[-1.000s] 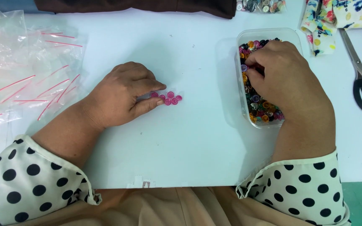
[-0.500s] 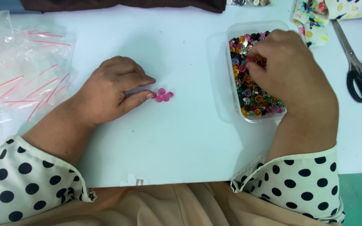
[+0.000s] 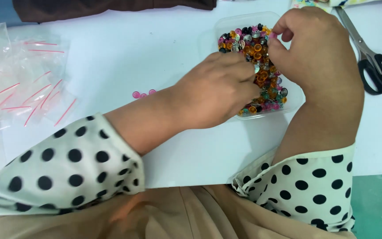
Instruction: Sorting small buttons by color and placing them into small plastic zip-lock bags.
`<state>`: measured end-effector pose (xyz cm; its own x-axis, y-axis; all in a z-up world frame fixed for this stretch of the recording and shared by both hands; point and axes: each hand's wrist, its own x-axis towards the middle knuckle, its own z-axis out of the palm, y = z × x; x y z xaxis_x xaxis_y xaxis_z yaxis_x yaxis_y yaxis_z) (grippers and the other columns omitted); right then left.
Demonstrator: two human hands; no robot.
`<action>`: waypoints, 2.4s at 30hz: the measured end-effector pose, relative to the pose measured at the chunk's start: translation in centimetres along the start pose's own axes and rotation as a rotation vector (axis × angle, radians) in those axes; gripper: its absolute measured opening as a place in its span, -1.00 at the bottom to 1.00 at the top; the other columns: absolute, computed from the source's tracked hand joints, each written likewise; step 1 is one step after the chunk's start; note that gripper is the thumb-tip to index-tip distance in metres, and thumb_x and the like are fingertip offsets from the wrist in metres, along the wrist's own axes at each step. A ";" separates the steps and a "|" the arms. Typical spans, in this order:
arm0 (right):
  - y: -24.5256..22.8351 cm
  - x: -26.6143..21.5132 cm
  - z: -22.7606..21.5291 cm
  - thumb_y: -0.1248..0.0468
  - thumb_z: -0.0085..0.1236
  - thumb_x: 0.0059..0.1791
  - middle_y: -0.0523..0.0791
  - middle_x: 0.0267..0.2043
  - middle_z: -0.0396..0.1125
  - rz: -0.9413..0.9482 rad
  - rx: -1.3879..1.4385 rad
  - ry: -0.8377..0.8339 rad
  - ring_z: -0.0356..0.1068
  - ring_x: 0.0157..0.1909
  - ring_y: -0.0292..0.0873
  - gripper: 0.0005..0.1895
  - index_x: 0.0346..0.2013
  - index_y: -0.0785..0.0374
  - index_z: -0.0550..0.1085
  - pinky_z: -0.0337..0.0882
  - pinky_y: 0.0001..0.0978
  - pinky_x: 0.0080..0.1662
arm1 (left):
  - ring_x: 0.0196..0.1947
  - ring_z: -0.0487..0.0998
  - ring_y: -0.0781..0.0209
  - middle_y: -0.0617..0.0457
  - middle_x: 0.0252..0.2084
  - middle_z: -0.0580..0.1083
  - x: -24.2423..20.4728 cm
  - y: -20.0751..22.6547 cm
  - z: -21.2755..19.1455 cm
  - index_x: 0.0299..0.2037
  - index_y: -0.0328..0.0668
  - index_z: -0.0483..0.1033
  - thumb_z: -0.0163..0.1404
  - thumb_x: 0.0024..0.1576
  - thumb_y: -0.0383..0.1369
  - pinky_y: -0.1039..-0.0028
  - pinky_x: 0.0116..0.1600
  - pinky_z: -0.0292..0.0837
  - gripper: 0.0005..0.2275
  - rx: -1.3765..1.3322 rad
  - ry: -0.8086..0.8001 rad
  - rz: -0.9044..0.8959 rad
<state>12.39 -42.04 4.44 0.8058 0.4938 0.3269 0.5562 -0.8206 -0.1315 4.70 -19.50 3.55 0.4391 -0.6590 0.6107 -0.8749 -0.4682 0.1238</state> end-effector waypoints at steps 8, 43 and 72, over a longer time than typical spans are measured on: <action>3.4 0.6 3.3 0.29 0.29 0.03 -0.13 -0.32 0.44 0.091 -0.006 0.031 0.40 -0.28 0.00 -0.96 -0.26 0.17 0.59 0.39 -0.05 -0.30 | -0.14 0.41 -0.05 0.07 -0.20 0.50 4.9 -1.2 8.3 -0.38 0.14 0.68 0.14 -0.09 -0.42 0.11 0.00 0.37 -0.86 0.362 -0.436 -0.200; -20.5 -0.1 1.8 0.45 0.16 0.09 0.02 -0.21 0.37 -0.598 0.187 0.031 0.33 -0.24 0.06 -0.90 -0.10 0.43 0.54 0.42 -0.14 -0.17 | -0.19 0.46 0.12 0.15 -0.33 0.48 -18.5 -7.3 -9.5 -0.22 0.02 0.65 0.19 0.13 -0.38 0.35 -0.02 0.39 -0.94 -0.193 0.052 -0.685; -19.0 0.1 6.1 0.50 0.05 0.03 0.05 -0.01 0.34 -0.436 0.390 -0.139 0.31 -0.06 0.10 -0.61 0.17 0.45 0.49 0.37 -0.04 0.06 | -0.09 0.42 -0.03 0.13 -0.22 0.44 -18.8 -6.4 -7.1 -0.04 0.03 0.62 0.31 -0.06 -0.02 0.15 -0.07 0.36 -0.57 -0.031 -0.214 -0.486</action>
<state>3.13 -24.67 1.22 0.4906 0.8160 0.3055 0.8540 -0.3806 -0.3548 0.57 0.02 -3.20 0.8243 -0.4774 0.3045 -0.5646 -0.7337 0.3780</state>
